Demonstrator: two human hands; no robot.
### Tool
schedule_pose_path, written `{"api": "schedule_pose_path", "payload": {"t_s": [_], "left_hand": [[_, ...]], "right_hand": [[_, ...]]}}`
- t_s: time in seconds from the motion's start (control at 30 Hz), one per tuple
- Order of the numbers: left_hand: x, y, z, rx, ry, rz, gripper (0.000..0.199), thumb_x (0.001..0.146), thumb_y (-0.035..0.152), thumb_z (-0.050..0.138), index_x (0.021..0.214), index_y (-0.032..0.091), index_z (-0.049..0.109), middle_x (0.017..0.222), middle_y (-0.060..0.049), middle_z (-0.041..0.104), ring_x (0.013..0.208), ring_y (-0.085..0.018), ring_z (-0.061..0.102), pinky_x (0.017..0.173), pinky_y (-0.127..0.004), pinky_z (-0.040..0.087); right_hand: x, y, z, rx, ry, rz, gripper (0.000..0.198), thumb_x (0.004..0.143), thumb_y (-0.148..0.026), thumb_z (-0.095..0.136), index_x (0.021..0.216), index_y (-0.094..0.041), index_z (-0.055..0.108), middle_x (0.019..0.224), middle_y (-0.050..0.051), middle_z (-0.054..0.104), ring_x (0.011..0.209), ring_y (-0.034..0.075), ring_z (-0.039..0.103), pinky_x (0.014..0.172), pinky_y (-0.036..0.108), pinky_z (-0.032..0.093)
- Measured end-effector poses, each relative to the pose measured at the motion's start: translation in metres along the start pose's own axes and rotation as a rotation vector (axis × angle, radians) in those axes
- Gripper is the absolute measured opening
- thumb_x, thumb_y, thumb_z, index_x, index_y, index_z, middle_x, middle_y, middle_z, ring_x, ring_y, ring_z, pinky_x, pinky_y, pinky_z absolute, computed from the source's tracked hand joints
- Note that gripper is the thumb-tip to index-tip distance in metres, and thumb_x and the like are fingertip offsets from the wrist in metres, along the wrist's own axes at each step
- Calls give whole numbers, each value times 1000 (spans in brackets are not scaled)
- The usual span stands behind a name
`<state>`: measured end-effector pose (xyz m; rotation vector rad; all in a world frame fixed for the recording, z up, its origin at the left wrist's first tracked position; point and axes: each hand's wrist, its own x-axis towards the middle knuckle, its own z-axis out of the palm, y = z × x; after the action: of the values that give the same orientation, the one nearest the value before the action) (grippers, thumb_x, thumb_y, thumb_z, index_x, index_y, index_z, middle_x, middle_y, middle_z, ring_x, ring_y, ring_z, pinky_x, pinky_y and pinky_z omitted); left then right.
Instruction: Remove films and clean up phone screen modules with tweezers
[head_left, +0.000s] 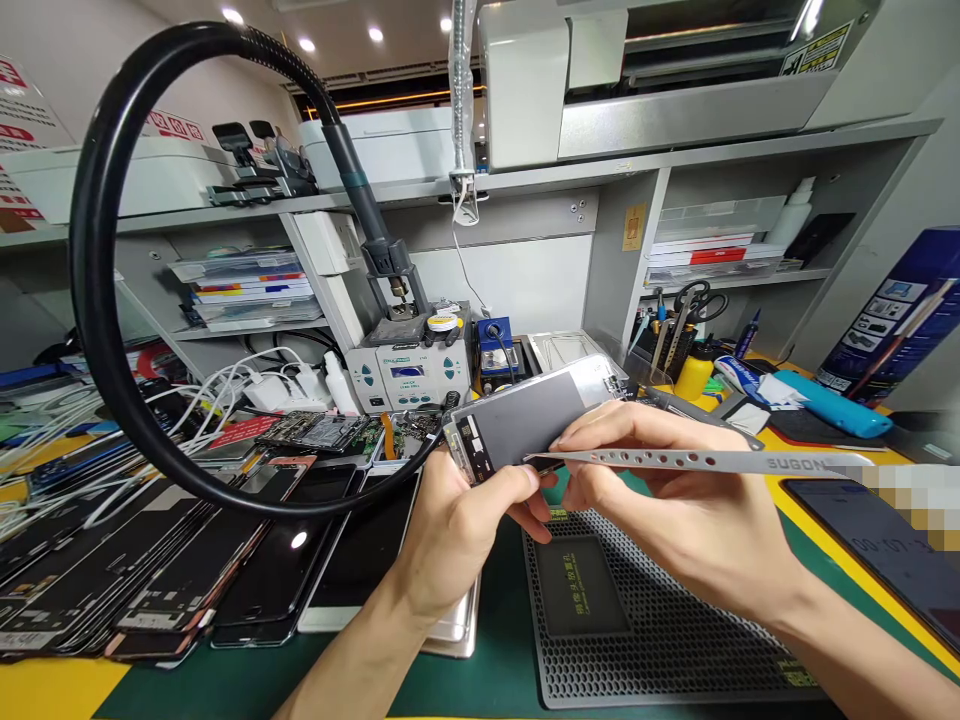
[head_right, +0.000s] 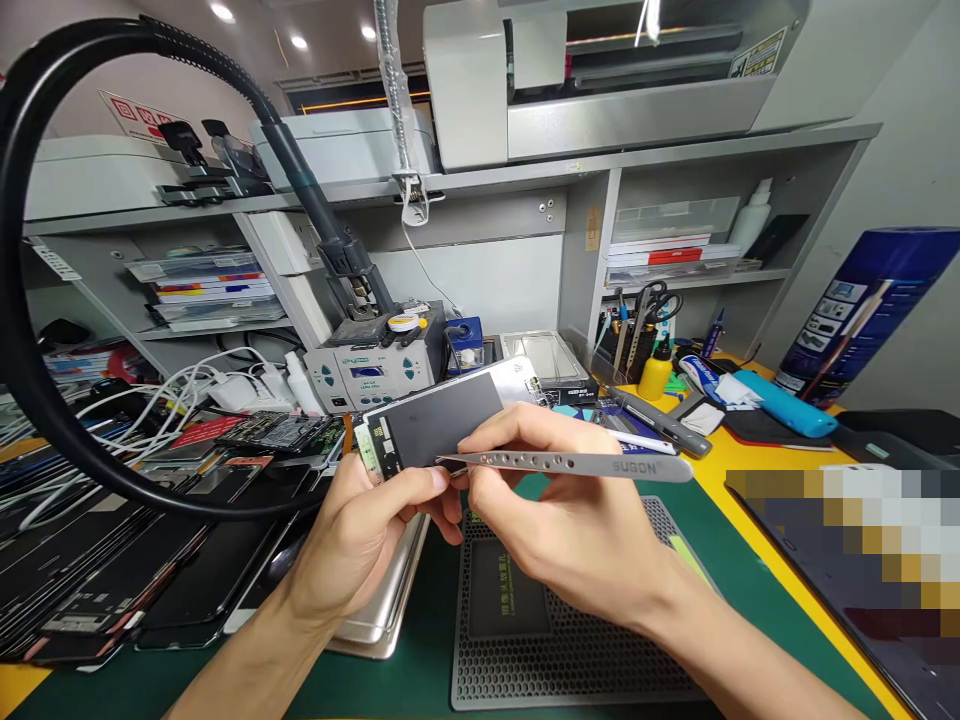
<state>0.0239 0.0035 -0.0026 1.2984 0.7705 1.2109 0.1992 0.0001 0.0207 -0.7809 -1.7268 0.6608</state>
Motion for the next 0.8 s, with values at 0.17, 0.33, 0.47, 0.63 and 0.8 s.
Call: {"api": "schedule_pose_path", "payload": {"t_s": [0.17, 0.33, 0.47, 0.63, 0.8], "left_hand": [[0, 0, 0, -6, 1, 4, 11, 85, 13, 61, 81, 14, 71, 71, -2, 66, 65, -16, 61, 55, -29, 58], [-1, 0, 1, -4, -1, 1, 12, 85, 12, 60, 82, 14, 71, 72, -2, 66, 65, -16, 61, 55, -28, 58], [0, 1, 1, 6, -7, 7, 15, 85, 12, 60, 82, 13, 74, 71, -3, 66, 65, -16, 62, 55, -28, 58], [0, 2, 2, 10, -16, 9, 20, 84, 12, 58, 90, 13, 77, 74, -4, 66, 66, -16, 61, 57, -30, 58], [0, 3, 2, 15, -31, 12, 23, 85, 11, 57, 95, 14, 78, 75, -3, 66, 66, -15, 61, 57, -29, 59]], "right_hand": [[-1, -1, 0, -11, -10, -8, 19, 82, -3, 67, 83, -21, 73, 78, 0, 74, 69, 16, 68, 64, 26, 55], [-1, 0, 0, 22, -26, 3, 20, 83, -3, 66, 84, -21, 73, 80, 0, 74, 69, 16, 69, 64, 27, 55], [-1, 0, 1, 34, -50, -7, 21, 84, -2, 65, 86, -21, 73, 83, 1, 76, 72, 17, 70, 65, 26, 56], [-1, -2, 3, 56, -69, -33, 19, 86, -4, 64, 87, -20, 73, 84, 2, 77, 67, 15, 70, 63, 24, 58], [-2, -1, 3, 49, -72, -63, 20, 85, -3, 64, 87, -20, 74, 85, 1, 77, 66, 14, 70, 62, 23, 59]]}}
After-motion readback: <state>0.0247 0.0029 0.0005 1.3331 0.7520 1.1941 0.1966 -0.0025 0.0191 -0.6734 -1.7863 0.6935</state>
